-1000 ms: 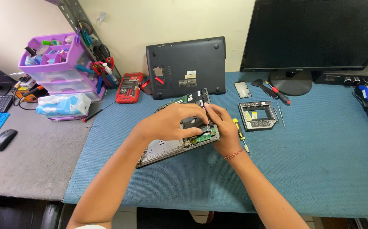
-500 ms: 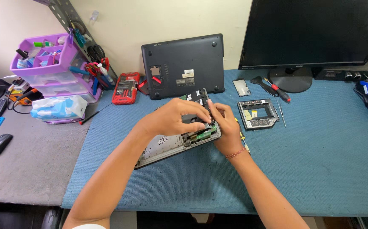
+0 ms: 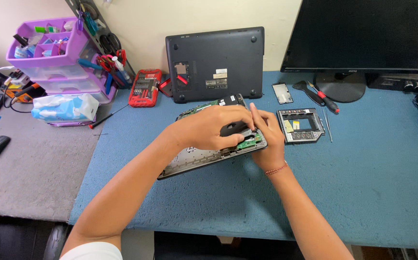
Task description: The person removes a metal bracket from a disassembled laptop, places it aside, and then uses a screwdriver to tighten screws on the motherboard and internal components. The person handles the bracket and screwdriver throughout the process.
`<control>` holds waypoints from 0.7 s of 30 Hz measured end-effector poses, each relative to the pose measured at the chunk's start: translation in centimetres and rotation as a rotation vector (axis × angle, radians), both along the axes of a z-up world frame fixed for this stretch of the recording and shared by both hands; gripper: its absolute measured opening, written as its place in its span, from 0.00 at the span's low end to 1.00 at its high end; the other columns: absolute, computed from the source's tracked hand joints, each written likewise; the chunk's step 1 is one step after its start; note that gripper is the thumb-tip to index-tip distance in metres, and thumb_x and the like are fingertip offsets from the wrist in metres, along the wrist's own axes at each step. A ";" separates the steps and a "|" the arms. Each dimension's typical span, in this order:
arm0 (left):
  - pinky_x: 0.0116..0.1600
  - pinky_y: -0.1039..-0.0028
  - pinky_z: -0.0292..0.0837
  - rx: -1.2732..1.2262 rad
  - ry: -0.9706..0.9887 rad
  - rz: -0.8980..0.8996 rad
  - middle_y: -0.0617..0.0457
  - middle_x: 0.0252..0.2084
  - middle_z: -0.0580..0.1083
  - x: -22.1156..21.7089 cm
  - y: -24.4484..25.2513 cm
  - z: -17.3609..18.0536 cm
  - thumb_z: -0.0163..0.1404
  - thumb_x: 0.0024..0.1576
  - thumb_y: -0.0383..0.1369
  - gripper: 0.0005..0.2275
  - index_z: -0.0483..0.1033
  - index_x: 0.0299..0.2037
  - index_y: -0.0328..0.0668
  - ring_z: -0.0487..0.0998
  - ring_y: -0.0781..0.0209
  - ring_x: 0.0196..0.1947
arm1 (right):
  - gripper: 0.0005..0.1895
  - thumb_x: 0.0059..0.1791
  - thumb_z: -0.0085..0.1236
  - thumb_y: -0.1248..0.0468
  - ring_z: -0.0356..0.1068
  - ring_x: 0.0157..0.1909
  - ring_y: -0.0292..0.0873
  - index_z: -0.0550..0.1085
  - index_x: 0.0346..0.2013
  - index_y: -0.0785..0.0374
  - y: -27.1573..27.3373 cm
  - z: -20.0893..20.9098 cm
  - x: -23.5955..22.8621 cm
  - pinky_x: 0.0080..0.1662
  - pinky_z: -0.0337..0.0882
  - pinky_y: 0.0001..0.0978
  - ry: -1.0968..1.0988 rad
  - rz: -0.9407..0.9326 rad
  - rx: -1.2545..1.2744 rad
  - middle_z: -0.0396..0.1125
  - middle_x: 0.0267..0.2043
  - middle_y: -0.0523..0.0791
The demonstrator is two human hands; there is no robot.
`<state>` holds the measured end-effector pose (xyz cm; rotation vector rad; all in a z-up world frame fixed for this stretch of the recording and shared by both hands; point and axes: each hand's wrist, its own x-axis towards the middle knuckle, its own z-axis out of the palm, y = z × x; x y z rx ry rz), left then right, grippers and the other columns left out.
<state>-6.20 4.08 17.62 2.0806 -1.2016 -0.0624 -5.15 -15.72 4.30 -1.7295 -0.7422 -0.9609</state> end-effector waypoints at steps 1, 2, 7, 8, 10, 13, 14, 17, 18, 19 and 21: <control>0.60 0.50 0.73 -0.005 0.004 0.005 0.45 0.55 0.77 0.0 0.2 -0.1 0.51 0.60 0.34 0.12 0.77 0.53 0.44 0.79 0.39 0.54 | 0.34 0.43 0.65 0.82 0.72 0.51 0.53 0.72 0.64 0.68 0.0 0.0 -0.1 0.54 0.71 0.38 0.004 0.005 -0.005 0.70 0.50 0.54; 0.59 0.49 0.73 0.004 -0.004 0.029 0.45 0.57 0.76 0.2 0.3 -0.1 0.50 0.61 0.35 0.12 0.75 0.53 0.43 0.78 0.39 0.55 | 0.34 0.43 0.65 0.82 0.72 0.51 0.53 0.71 0.65 0.68 -0.1 0.1 -0.2 0.54 0.71 0.39 0.006 0.008 -0.006 0.70 0.50 0.54; 0.58 0.48 0.73 0.036 0.018 0.014 0.42 0.57 0.75 -0.3 0.1 0.4 0.47 0.62 0.35 0.13 0.74 0.54 0.41 0.77 0.35 0.55 | 0.32 0.44 0.65 0.82 0.72 0.51 0.54 0.71 0.64 0.71 -0.1 0.3 -0.6 0.55 0.70 0.41 0.013 0.002 -0.010 0.70 0.49 0.54; 0.60 0.50 0.73 0.027 -0.062 0.000 0.45 0.60 0.73 -0.4 0.0 0.4 0.48 0.63 0.32 0.13 0.72 0.57 0.44 0.75 0.37 0.59 | 0.28 0.45 0.65 0.81 0.71 0.51 0.55 0.73 0.60 0.71 0.2 0.8 -0.8 0.55 0.70 0.42 0.013 -0.015 -0.001 0.70 0.50 0.55; 0.61 0.52 0.74 0.019 -0.140 -0.016 0.48 0.63 0.71 -0.6 -0.2 -0.1 0.49 0.63 0.30 0.14 0.71 0.60 0.46 0.73 0.39 0.64 | 0.24 0.46 0.65 0.80 0.71 0.50 0.55 0.75 0.57 0.72 0.4 1.1 -0.9 0.54 0.70 0.43 0.013 -0.035 0.007 0.69 0.50 0.56; 0.59 0.55 0.76 0.088 -0.390 -0.007 0.52 0.60 0.71 -0.4 -0.5 -1.4 0.49 0.60 0.22 0.11 0.75 0.47 0.52 0.74 0.44 0.60 | 0.22 0.46 0.65 0.81 0.71 0.49 0.55 0.75 0.55 0.74 0.3 0.7 -0.8 0.54 0.71 0.44 0.010 -0.048 0.016 0.70 0.50 0.57; 0.55 0.58 0.76 0.109 -0.485 0.032 0.51 0.58 0.72 -0.5 -0.8 -1.6 0.50 0.60 0.21 0.10 0.76 0.46 0.49 0.75 0.46 0.59 | 0.22 0.46 0.65 0.81 0.72 0.50 0.57 0.75 0.54 0.75 0.4 0.7 -0.9 0.55 0.72 0.46 0.009 -0.059 0.024 0.70 0.50 0.58; 0.51 0.60 0.77 0.117 -0.554 0.073 0.49 0.55 0.73 -0.8 -1.0 -2.0 0.49 0.61 0.24 0.08 0.76 0.47 0.45 0.76 0.46 0.56 | 0.25 0.45 0.65 0.81 0.72 0.50 0.55 0.74 0.57 0.73 0.2 0.1 -0.6 0.55 0.72 0.43 0.020 -0.088 0.003 0.70 0.49 0.55; 0.51 0.59 0.77 0.108 -0.531 0.074 0.48 0.55 0.74 -0.9 -0.9 -2.1 0.49 0.62 0.26 0.06 0.76 0.47 0.45 0.77 0.45 0.55 | 0.28 0.45 0.65 0.80 0.71 0.49 0.51 0.74 0.61 0.71 0.1 -0.1 -0.4 0.55 0.72 0.39 0.031 -0.104 -0.022 0.69 0.49 0.52; 0.51 0.59 0.77 0.108 -0.531 0.074 0.48 0.55 0.74 -1.0 -0.8 -2.0 0.49 0.62 0.26 0.06 0.76 0.47 0.45 0.77 0.45 0.55 | 0.28 0.45 0.65 0.80 0.71 0.49 0.51 0.74 0.61 0.71 0.1 0.0 -0.6 0.55 0.72 0.39 0.031 -0.103 -0.022 0.69 0.49 0.52; 0.51 0.63 0.78 0.140 -0.520 0.099 0.52 0.56 0.73 -1.0 -0.5 -1.8 0.52 0.62 0.29 0.05 0.76 0.47 0.47 0.77 0.49 0.58 | 0.29 0.45 0.65 0.80 0.71 0.50 0.51 0.74 0.62 0.70 0.2 0.4 -0.8 0.54 0.73 0.40 0.042 -0.106 -0.026 0.69 0.50 0.52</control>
